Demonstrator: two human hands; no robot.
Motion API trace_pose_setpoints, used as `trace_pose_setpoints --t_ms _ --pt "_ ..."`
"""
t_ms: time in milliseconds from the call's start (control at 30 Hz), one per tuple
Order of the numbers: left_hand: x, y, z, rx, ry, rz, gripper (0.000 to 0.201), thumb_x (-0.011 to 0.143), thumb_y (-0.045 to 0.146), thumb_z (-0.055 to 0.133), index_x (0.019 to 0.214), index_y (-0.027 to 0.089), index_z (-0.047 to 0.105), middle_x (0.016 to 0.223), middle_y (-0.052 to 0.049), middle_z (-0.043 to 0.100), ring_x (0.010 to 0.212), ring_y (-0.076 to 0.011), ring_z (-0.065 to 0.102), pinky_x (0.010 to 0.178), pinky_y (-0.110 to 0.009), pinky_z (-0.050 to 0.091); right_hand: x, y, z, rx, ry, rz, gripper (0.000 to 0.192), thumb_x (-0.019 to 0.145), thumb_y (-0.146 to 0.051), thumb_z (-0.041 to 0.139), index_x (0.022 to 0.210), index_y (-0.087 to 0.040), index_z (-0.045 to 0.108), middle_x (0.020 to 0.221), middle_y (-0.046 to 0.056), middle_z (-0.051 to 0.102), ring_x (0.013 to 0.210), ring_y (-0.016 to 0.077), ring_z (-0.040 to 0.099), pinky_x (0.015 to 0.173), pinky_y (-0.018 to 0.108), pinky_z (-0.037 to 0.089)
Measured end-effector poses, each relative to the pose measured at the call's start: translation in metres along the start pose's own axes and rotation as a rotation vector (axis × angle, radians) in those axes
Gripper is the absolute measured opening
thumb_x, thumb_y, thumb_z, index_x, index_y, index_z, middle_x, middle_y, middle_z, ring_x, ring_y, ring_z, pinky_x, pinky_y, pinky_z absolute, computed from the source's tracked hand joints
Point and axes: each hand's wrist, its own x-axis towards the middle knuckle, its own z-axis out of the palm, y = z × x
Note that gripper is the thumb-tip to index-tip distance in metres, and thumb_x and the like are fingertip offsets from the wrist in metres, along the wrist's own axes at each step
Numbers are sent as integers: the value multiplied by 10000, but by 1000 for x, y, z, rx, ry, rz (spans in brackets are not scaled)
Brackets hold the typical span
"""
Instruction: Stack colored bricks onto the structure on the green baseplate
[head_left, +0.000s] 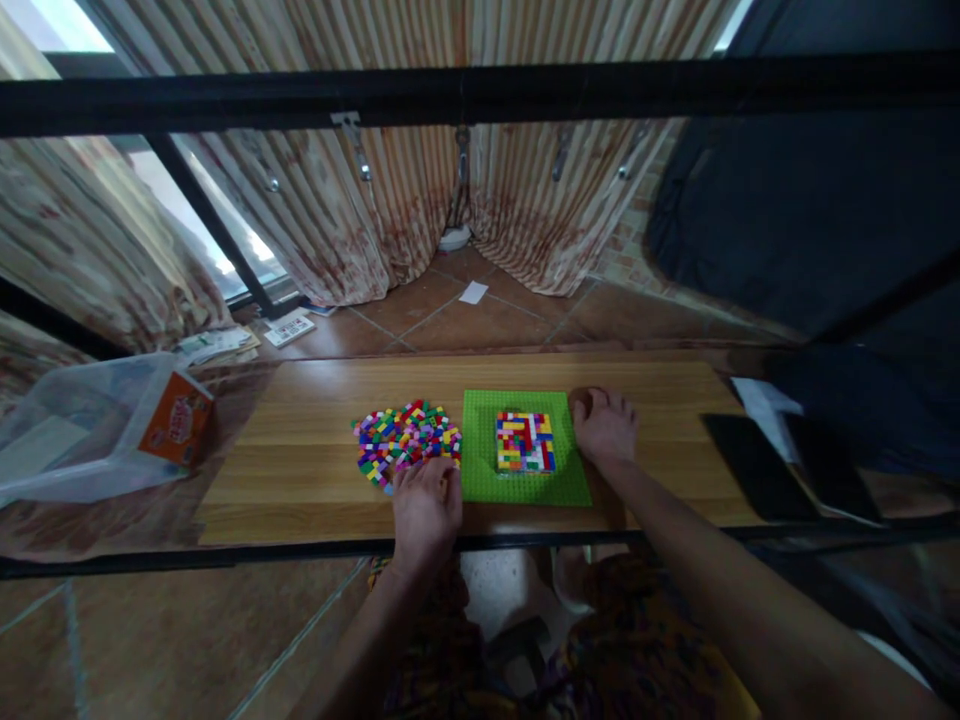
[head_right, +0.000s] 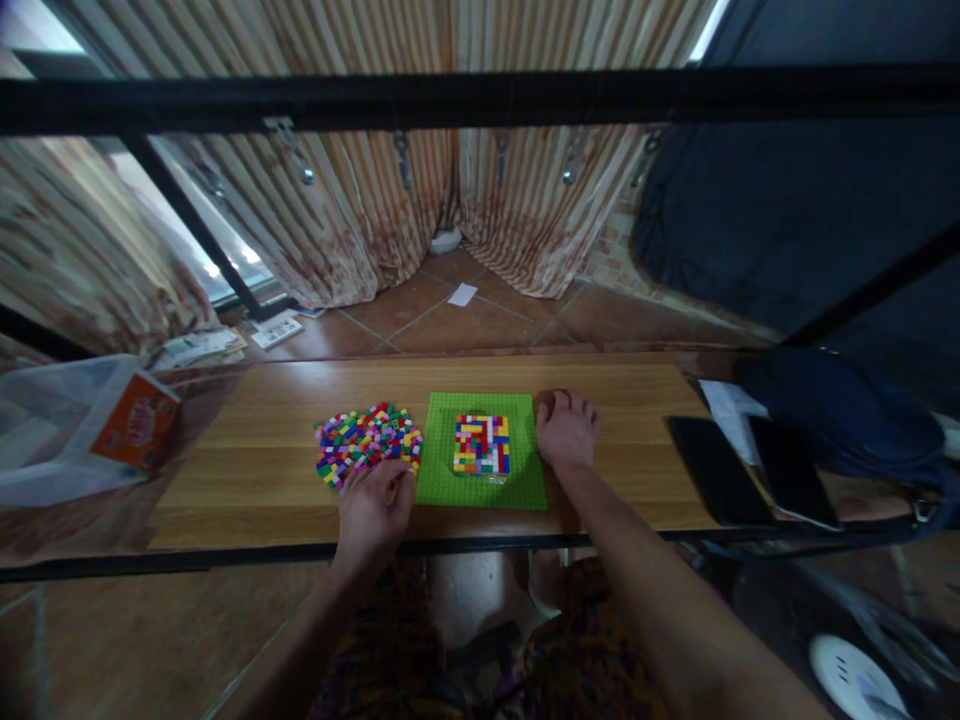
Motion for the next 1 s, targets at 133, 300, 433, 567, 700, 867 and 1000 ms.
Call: trace_pose_setpoints --t_ms 133,300,433,567,700,867,1000 --pt "29 18 3 -136 -8 34 154 910 224 499 899 206 652 851 -25 723 826 -200 646 875 -371 421 0 -1 -2 8 -1 -5 457 933 -363 383 1261 -115 581 1298 181 575 1148 317 481 967 442 329" --pt "63 36 14 -186 -26 62 137 901 227 541 907 212 677 860 -25 728 857 -203 643 875 -364 423 0 -2 -4 -7 -18 -8 452 940 -369 378 1262 -121 576 1314 181 561 1145 316 488 960 433 332" --pt "78 40 24 -189 -100 87 123 881 217 575 881 227 698 916 -28 728 920 -210 633 891 -365 415 1 -2 -3 -22 -20 -10 444 943 -361 382 1265 -120 571 1306 187 563 1152 313 483 959 432 330" --pt "86 40 28 -198 -151 123 124 875 226 591 877 235 715 965 -28 724 956 -211 618 908 -366 414 1 -1 -2 0 -12 -2 438 936 -358 391 1259 -126 574 1304 179 569 1150 311 480 961 435 324" --pt "92 41 28 -204 -194 137 134 861 211 596 878 237 726 970 -29 723 965 -208 619 923 -369 423 2 -1 -2 4 -11 -4 436 935 -358 390 1257 -129 575 1318 172 566 1158 313 476 971 437 317" --pt "100 43 26 -261 -289 104 126 816 177 617 834 220 734 964 -33 728 955 -194 636 906 -338 455 1 -1 -3 -16 -19 -2 444 941 -362 385 1268 -126 570 1315 178 567 1163 316 477 972 441 319" --pt "104 45 23 -236 -340 81 143 809 188 604 840 223 739 955 -29 734 935 -193 648 893 -333 469 1 -1 -3 -4 -16 1 444 938 -365 389 1263 -126 575 1313 172 571 1156 318 483 974 441 320"
